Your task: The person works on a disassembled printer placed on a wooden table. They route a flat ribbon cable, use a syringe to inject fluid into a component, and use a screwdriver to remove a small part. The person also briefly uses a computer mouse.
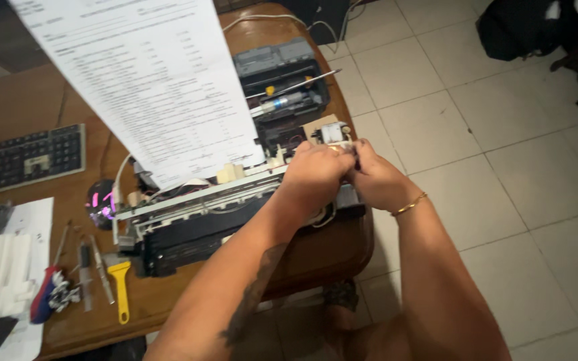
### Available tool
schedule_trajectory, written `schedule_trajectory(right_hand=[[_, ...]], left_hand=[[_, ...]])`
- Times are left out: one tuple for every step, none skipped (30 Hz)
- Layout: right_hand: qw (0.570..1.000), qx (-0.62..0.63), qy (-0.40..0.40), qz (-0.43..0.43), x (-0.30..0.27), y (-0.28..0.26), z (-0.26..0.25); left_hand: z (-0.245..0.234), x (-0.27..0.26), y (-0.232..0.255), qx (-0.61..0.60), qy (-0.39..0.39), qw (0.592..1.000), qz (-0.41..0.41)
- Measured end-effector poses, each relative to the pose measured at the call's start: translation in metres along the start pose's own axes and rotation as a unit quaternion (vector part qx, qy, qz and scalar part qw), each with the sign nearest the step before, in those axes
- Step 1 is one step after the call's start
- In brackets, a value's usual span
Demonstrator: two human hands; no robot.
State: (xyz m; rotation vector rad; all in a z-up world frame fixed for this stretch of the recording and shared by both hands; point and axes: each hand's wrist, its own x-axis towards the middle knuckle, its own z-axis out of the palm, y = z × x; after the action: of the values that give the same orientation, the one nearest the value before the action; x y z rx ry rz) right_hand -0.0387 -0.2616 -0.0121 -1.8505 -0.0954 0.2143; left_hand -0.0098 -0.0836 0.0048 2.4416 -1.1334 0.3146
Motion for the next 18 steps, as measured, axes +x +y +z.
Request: schedule_trajectory(right_hand=[[1.0,0.007,-0.016,0.013,0.001,-0.001,0.0],[1.0,-0.016,-0.019,0.004,0.0,-0.002,0.0],[0.999,-0.038,-0.021,-0.004,-0.001,-0.002,0.0],[0.998,-0.06,-0.025,-0.015,0.0,-0.002,0.002],[0.995,-0.096,-0.016,0.004,0.0,-0.003,0.004],[0.991,-0.131,-0.007,0.023,-0.002,-0.004,0.004],[0.985,-0.167,0.002,0.042,-0.002,-0.005,0.005],[0.986,-0.168,0.003,0.024,-0.003,-0.006,0.007],[0.986,-0.169,0.005,0.006,-0.003,-0.008,0.008],[0.985,-0.17,0.009,-0.012,-0.003,-0.01,0.008],[0.986,-0.169,0.006,0.001,-0.002,-0.012,0.008],[0.986,-0.167,0.002,0.017,-0.002,-0.013,0.009],[0.986,-0.165,-0.001,0.032,-0.002,-0.013,0.011],[0.983,-0.172,0.003,0.066,-0.002,-0.014,0.011],[0.979,-0.18,0.007,0.1,-0.001,-0.015,0.011],[0.973,-0.187,0.01,0.135,-0.001,-0.015,0.012],[0.978,-0.17,0.004,0.117,-0.001,-0.015,0.014],[0.983,-0.154,0.001,0.1,-0.001,-0.014,0.012]], left_hand=[[-0.001,0.001,-0.001,0.005,-0.01,1.0,-0.011],[-0.002,0.003,0.0,0.01,-0.019,1.0,-0.023],[-0.003,0.004,0.001,0.013,-0.023,0.999,-0.019],[-0.005,0.005,0.001,0.018,-0.026,0.999,-0.015],[-0.006,0.007,0.001,0.023,-0.03,0.999,-0.012],[-0.008,0.008,0.001,0.018,-0.04,0.999,-0.016],[-0.009,0.008,0.002,0.012,-0.051,0.998,-0.02],[-0.01,0.009,0.003,0.005,-0.061,0.998,-0.023],[-0.011,0.009,0.004,0.017,-0.065,0.997,-0.028],[-0.012,0.011,0.006,0.029,-0.069,0.997,-0.03],[-0.013,0.011,0.006,0.04,-0.073,0.996,-0.033],[-0.014,0.01,0.006,0.038,-0.087,0.995,-0.039],[-0.013,0.011,0.007,0.035,-0.102,0.993,-0.045],[-0.015,0.01,0.005,0.034,-0.115,0.991,-0.051],[-0.016,0.011,0.004,0.033,-0.106,0.993,-0.042],[-0.016,0.011,0.004,0.031,-0.098,0.994,-0.034],[-0.016,0.009,0.003,0.03,-0.089,0.995,-0.025],[-0.017,0.008,0.002,0.014,-0.086,0.996,-0.037]])
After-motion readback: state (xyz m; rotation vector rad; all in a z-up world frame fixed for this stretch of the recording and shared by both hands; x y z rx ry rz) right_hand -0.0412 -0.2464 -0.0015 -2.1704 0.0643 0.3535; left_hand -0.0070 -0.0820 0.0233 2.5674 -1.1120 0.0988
